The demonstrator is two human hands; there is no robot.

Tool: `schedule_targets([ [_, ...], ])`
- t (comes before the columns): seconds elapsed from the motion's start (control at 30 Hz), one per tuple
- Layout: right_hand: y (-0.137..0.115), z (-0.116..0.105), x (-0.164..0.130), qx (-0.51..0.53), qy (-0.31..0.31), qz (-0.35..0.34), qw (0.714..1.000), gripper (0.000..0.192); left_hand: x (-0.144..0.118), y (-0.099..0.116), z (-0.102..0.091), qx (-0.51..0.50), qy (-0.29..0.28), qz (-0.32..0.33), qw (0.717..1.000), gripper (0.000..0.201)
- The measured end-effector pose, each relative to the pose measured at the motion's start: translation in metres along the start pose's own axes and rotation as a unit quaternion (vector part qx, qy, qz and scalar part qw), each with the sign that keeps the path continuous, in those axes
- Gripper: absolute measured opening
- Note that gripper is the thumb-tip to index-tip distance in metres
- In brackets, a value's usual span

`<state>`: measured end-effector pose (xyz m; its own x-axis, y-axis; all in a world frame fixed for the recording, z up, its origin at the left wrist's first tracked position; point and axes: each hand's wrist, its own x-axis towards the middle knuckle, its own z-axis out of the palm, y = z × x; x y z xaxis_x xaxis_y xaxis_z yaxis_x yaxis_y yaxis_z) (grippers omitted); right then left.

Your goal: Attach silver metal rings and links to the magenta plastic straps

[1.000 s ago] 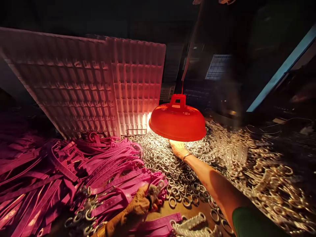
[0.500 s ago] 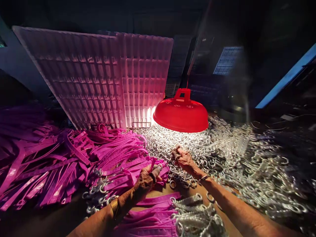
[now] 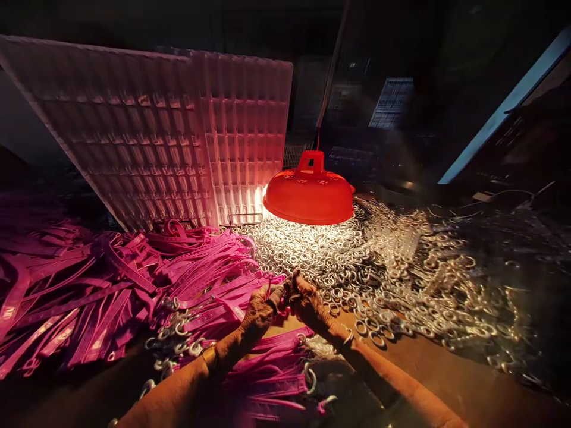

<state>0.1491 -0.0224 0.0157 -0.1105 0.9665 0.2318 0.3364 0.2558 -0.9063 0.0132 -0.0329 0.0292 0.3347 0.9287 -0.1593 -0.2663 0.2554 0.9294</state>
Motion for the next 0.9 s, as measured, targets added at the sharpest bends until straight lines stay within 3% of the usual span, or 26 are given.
schedule_targets([
  [0.17, -0.008, 0.002, 0.001, 0.086, -0.017, -0.008, 0.996, 0.02, 0.002, -0.005, -0.005, -0.014, 0.014, -0.017, 1.0, 0.028],
  [0.3, -0.011, -0.002, 0.005, 0.14, -0.102, 0.064, 0.983, 0.024, 0.003, -0.004, -0.006, 0.008, 0.024, -0.047, 0.999, 0.037],
  [0.4, -0.005, -0.001, 0.007, 0.138, -0.103, 0.086, 0.981, 0.021, 0.005, 0.001, -0.006, 0.006, -0.002, -0.064, 0.998, 0.041],
  [0.5, 0.003, 0.001, 0.007, 0.025, -0.027, 0.0, 0.999, 0.014, 0.008, 0.008, -0.012, 0.016, -0.03, -0.088, 0.996, 0.038],
  [0.57, 0.007, 0.003, 0.006, -0.079, 0.022, -0.086, 0.993, 0.009, 0.011, 0.012, -0.019, 0.02, -0.062, -0.097, 0.993, 0.037],
  [0.7, 0.011, 0.006, 0.006, -0.161, -0.034, -0.18, 0.97, 0.01, 0.017, 0.009, -0.03, -0.002, -0.073, -0.157, 0.985, 0.035],
  [0.8, 0.009, 0.003, 0.016, -0.085, -0.011, -0.132, 0.988, 0.014, 0.021, 0.003, -0.027, -0.021, -0.048, -0.167, 0.985, 0.031],
  [0.9, 0.001, -0.011, 0.034, 0.132, 0.018, 0.006, 0.991, 0.024, 0.023, -0.002, -0.021, -0.062, -0.013, -0.111, 0.992, 0.04],
])
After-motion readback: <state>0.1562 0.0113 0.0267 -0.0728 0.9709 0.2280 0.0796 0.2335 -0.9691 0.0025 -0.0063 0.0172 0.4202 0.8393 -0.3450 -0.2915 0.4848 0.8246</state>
